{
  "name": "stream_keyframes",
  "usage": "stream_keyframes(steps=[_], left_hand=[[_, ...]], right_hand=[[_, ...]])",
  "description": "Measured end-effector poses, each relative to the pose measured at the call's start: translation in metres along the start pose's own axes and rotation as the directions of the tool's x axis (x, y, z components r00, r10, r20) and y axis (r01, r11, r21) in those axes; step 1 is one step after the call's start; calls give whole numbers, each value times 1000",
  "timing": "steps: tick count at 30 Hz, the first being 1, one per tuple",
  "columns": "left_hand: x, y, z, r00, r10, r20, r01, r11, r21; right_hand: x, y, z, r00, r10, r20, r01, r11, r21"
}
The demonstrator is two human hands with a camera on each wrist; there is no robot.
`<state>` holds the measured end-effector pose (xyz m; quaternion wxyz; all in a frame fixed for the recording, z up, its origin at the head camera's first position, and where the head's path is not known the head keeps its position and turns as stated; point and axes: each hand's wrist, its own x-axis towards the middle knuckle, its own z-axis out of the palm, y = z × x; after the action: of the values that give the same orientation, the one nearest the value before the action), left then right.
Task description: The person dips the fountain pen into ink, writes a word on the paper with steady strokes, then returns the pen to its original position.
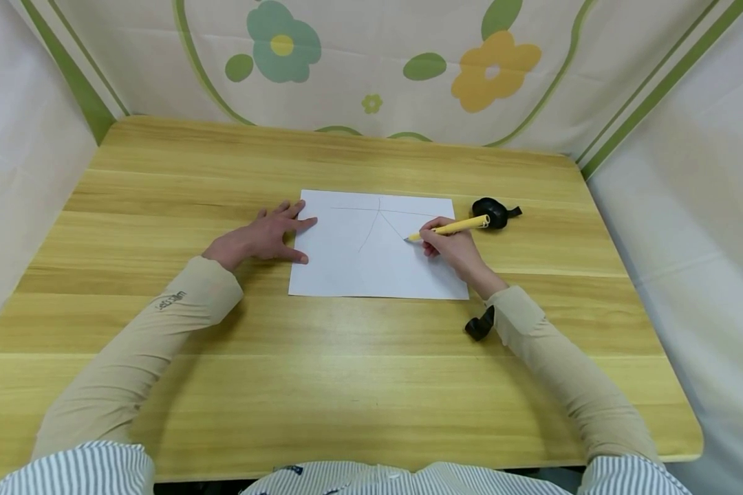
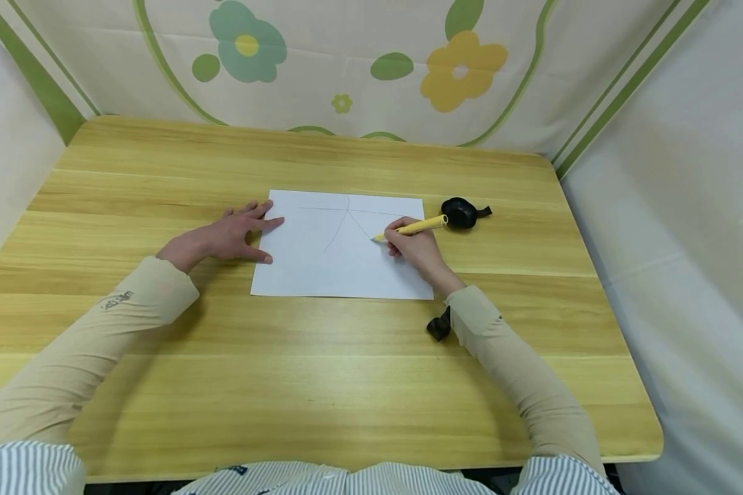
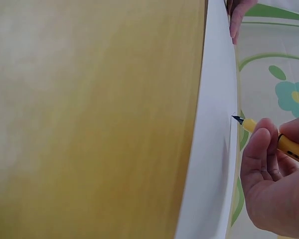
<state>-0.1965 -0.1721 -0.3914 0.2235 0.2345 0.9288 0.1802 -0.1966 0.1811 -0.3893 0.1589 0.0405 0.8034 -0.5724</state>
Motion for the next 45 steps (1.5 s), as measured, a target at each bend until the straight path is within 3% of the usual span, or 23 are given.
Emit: stream_keyframes(steps=[21, 31, 40, 45], left_hand=[[1, -2, 0, 1000, -2, -2, 2, 1000, -2], [0, 0, -1, 1000, 1, 1, -1, 1000, -9], [0, -1, 0, 1000, 1, 7, -1, 1000, -19], [1, -2, 0, 1000, -5, 10, 5, 1000, -13]], right_hand=[[-3, 2, -3, 1000, -29, -5, 29, 1000, -11], [-4, 3, -6, 1000, -3, 17, 3, 1000, -2], [-17, -13, -5, 999, 3, 42, -3, 1000, 0], [-13, -7, -6, 999, 11, 36, -11, 1000, -3]])
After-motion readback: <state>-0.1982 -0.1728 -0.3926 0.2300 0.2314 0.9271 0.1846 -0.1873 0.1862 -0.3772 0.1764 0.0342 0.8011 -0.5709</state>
